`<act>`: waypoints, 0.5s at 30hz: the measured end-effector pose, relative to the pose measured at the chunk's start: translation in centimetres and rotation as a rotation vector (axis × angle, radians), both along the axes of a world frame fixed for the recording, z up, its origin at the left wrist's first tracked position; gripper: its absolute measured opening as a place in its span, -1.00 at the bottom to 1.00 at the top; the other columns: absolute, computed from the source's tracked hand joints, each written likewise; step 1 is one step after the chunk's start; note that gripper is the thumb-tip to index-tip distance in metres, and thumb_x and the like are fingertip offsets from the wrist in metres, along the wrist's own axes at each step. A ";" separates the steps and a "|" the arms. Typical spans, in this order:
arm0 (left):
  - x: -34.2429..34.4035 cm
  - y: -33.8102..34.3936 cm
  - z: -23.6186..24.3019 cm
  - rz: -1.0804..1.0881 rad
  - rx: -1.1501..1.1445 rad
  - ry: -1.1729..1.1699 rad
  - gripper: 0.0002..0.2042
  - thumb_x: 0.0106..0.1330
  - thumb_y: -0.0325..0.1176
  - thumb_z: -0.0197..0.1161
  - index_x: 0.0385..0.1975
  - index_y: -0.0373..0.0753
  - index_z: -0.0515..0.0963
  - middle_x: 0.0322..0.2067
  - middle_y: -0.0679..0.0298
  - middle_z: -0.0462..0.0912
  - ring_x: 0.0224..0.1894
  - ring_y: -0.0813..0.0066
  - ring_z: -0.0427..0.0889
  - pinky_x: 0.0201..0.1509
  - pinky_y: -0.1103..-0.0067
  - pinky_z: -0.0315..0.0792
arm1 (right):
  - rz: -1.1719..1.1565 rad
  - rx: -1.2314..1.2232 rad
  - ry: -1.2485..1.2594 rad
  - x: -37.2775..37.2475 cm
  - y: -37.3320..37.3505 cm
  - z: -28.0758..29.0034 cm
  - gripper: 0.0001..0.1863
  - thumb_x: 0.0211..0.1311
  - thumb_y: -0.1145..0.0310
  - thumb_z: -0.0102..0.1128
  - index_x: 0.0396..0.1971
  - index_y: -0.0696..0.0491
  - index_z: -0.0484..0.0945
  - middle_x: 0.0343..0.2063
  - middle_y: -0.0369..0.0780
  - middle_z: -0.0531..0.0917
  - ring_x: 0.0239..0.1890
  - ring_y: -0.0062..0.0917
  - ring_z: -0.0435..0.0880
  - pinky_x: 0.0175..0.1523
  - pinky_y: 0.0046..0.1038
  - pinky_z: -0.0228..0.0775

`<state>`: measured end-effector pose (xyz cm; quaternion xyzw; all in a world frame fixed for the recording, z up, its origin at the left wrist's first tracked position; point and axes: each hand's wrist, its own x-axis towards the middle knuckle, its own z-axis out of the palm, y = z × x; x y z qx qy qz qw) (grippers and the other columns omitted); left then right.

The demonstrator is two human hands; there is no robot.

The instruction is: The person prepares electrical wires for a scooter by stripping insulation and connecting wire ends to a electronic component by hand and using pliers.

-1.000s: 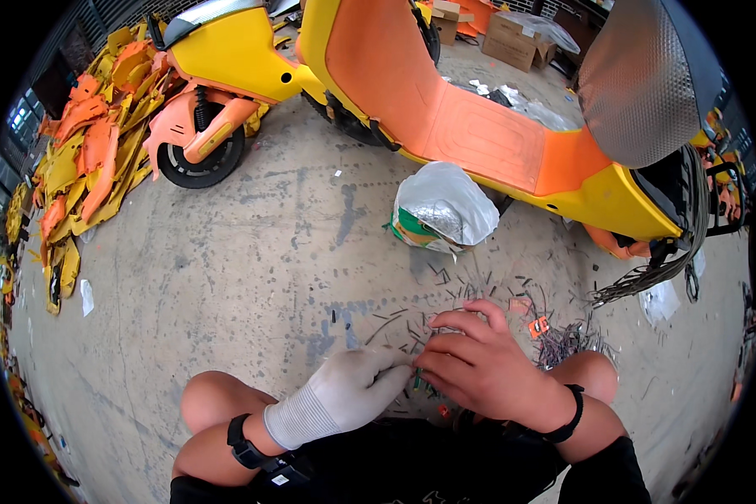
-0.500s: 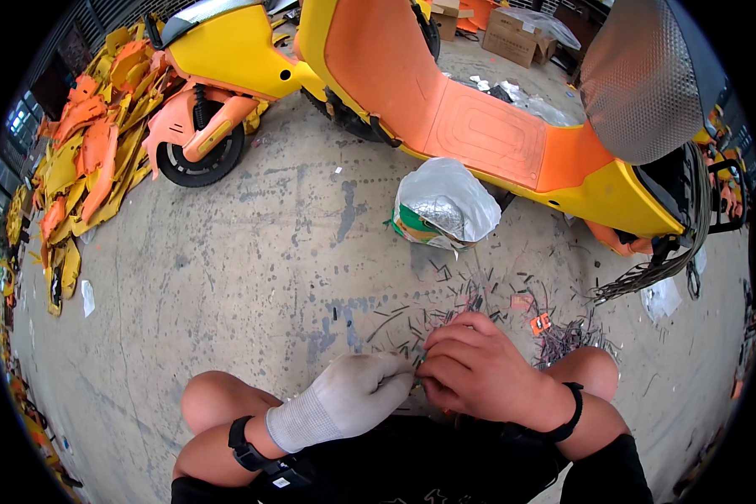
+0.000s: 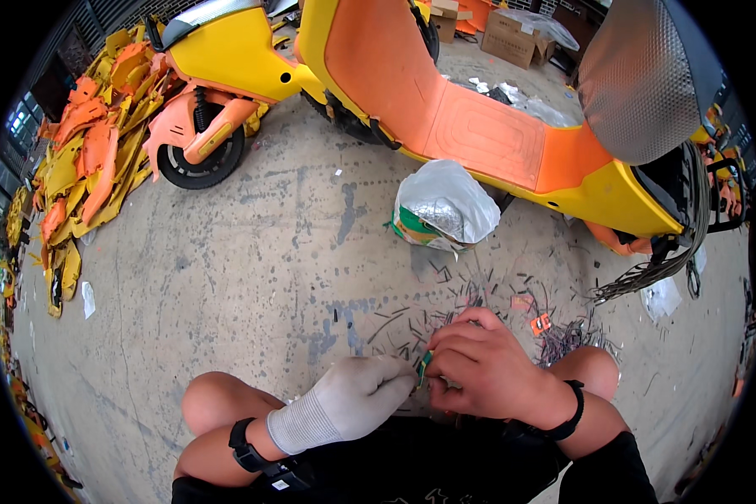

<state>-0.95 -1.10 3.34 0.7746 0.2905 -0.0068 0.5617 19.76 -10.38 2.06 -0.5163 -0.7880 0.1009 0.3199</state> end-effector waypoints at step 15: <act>-0.5 0.6 0.9 0.073 0.003 0.013 -0.79 0.42 -0.37 0.13 -0.11 -0.24 0.66 -0.31 0.05 0.72 -0.22 0.10 0.72 -0.12 0.41 0.58 | -0.095 -0.013 -0.028 2.3 -0.8 1.0 -0.80 -0.20 0.48 0.36 -0.55 -0.02 0.49 -0.42 -0.33 0.65 -0.28 -0.49 0.67 0.08 -0.41 0.36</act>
